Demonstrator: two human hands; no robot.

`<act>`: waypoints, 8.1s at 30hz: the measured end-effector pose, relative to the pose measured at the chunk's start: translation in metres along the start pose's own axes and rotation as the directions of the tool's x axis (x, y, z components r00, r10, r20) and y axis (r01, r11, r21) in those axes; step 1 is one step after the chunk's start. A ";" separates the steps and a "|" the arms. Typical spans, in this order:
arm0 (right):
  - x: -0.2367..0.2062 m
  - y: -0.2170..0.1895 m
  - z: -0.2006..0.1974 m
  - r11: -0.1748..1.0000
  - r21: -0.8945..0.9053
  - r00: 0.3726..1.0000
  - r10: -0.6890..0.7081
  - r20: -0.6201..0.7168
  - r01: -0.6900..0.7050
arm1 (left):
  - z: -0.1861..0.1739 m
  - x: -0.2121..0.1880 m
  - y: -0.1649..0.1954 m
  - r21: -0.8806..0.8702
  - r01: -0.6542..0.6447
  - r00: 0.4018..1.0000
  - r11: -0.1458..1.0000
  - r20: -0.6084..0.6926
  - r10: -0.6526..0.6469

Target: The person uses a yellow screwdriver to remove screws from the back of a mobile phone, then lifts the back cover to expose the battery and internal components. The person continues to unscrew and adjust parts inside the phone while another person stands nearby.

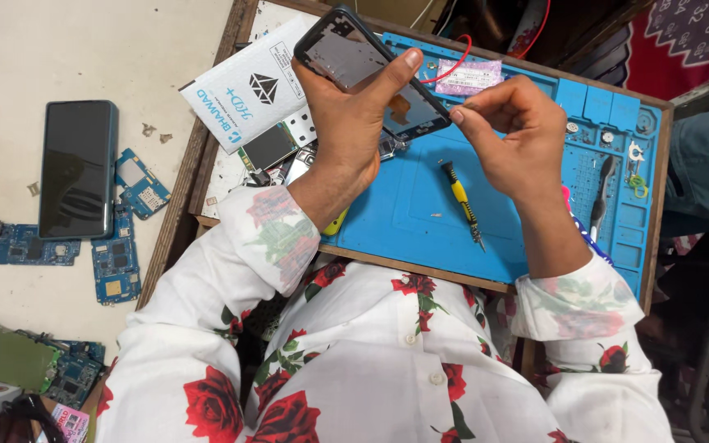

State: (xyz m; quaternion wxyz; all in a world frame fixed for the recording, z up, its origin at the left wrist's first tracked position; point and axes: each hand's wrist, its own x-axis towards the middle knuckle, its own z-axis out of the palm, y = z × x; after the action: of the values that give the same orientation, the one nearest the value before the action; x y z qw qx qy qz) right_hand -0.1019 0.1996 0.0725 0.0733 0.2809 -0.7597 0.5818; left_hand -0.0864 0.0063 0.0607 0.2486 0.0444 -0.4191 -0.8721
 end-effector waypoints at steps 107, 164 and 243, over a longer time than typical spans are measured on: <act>-0.063 -0.001 0.023 0.696 -0.637 0.921 -0.384 0.060 0.331 | -0.021 -0.047 -0.018 0.208 0.007 0.983 0.978 0.180 -0.045; -0.051 -0.006 0.013 0.557 -0.688 0.820 -0.564 0.099 0.465 | -0.025 -0.055 -0.030 0.144 0.015 0.985 0.990 0.170 -0.040; -0.065 -0.115 -0.045 0.714 0.685 0.442 -0.572 0.691 -0.145 | -0.028 -0.044 -0.001 0.157 -0.096 0.824 0.983 0.566 -0.010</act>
State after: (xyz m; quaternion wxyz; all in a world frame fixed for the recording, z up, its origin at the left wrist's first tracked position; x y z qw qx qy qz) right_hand 0.0018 0.2443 0.1546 -0.3491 0.6445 -0.3810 0.5636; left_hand -0.0404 0.0083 0.0361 0.1284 -0.2026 -0.5513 -0.7990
